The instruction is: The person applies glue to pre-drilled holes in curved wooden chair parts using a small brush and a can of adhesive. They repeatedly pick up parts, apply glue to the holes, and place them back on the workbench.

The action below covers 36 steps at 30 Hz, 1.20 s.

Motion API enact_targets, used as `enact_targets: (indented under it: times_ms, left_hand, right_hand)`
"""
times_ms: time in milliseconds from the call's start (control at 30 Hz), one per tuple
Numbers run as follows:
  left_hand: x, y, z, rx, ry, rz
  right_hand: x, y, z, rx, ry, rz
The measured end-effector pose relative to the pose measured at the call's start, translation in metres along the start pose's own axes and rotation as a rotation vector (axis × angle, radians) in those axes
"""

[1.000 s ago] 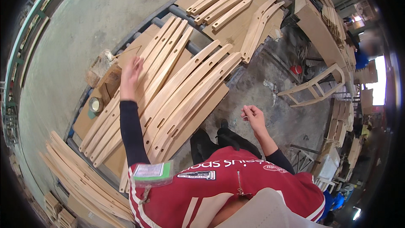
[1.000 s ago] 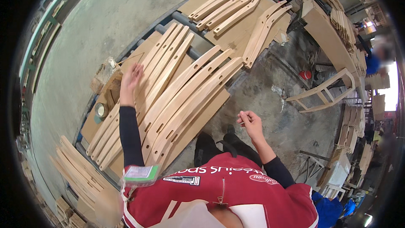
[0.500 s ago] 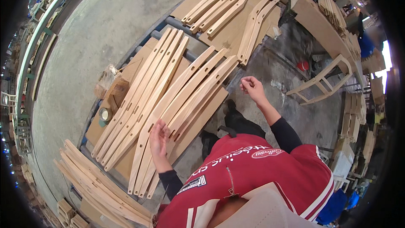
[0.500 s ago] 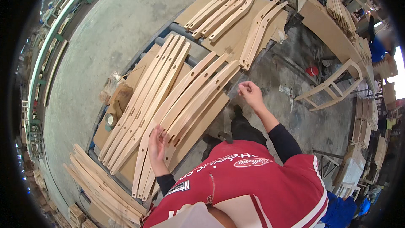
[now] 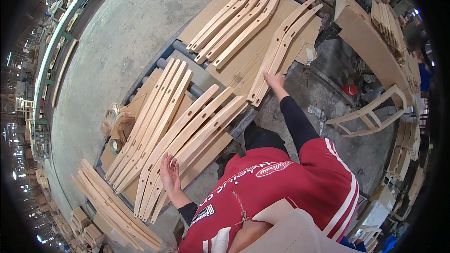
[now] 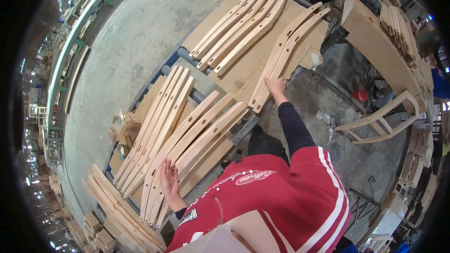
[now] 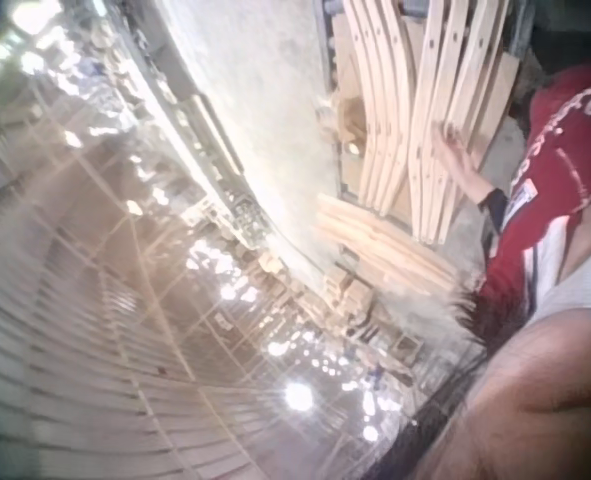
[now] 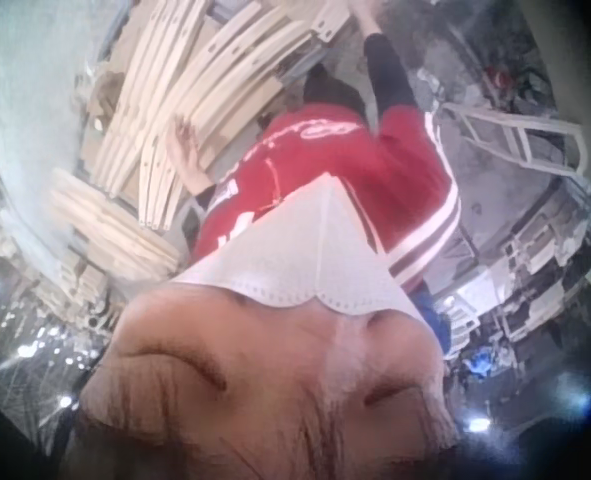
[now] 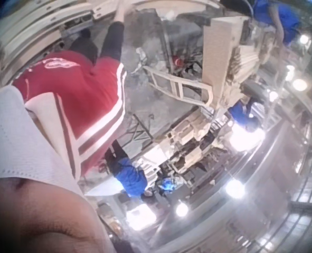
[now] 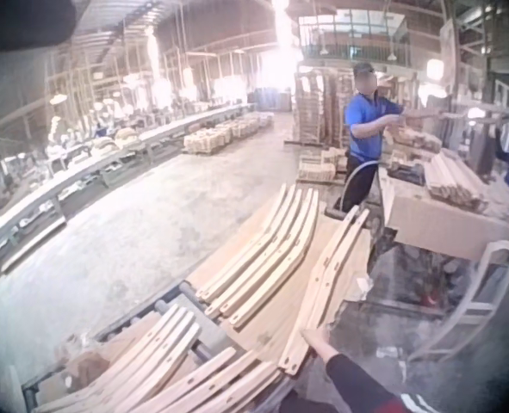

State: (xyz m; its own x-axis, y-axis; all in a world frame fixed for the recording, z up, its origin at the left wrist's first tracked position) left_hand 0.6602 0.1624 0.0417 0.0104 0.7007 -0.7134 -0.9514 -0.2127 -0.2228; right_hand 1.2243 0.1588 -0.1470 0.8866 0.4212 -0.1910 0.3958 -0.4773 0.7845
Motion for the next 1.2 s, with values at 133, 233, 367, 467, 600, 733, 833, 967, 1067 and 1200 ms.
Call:
enact_targets:
  times_ms: [133,233,367,467,600,733,833,967,1067,1200]
  left_hand:
    - [-0.017,-0.061,-0.021,-0.046,0.034,-0.054]
    - [-0.023,-0.087,-0.040,-0.057,0.053,-0.025]
    - [-0.027,-0.089,-0.059,-0.069,0.073,0.101]
    - [-0.035,-0.094,-0.057,-0.028,0.055,0.109]
    - [-0.041,-0.098,-0.051,-0.016,0.009,0.165]
    - [-0.047,-0.104,-0.054,-0.003,0.013,0.159]
    - [-0.049,-0.107,-0.059,0.003,0.036,0.158]
    - [-0.044,-0.112,-0.060,0.044,0.055,0.118]
    - [-0.042,-0.105,-0.062,0.057,0.054,0.105]
    - [-0.032,-0.083,-0.064,0.065,0.051,0.068]
  right_hand:
    - [0.001,0.002,-0.029,0.024,0.013,0.019]
    - [0.015,-0.006,-0.029,-0.011,-0.011,0.123]
    - [0.022,-0.007,-0.026,-0.050,0.064,0.134]
    - [0.030,0.001,-0.042,-0.052,0.104,0.127]
    - [0.062,-0.001,-0.059,-0.020,0.157,0.171]
    - [0.100,-0.009,-0.084,-0.074,0.163,0.138]
    - [0.120,-0.013,-0.080,-0.070,0.126,0.049]
    - [0.118,0.000,-0.051,0.065,0.143,0.054]
    - [0.080,0.010,-0.030,0.185,0.188,0.143]
    - [0.016,0.017,0.034,0.301,0.358,0.276]
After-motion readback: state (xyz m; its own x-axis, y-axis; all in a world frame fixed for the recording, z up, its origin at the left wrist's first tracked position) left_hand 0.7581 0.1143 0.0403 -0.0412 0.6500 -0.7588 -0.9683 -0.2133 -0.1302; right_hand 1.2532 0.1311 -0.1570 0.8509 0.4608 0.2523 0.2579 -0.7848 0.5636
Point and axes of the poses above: each hand's wrist, its own x-axis towards the middle knuckle, its own y-axis out of the back of the hand, z = x × y, the point moved 1 cm from there along x, towards the middle knuckle, and after that the axes turned 10 degrees about y, right-handed, at the moved point
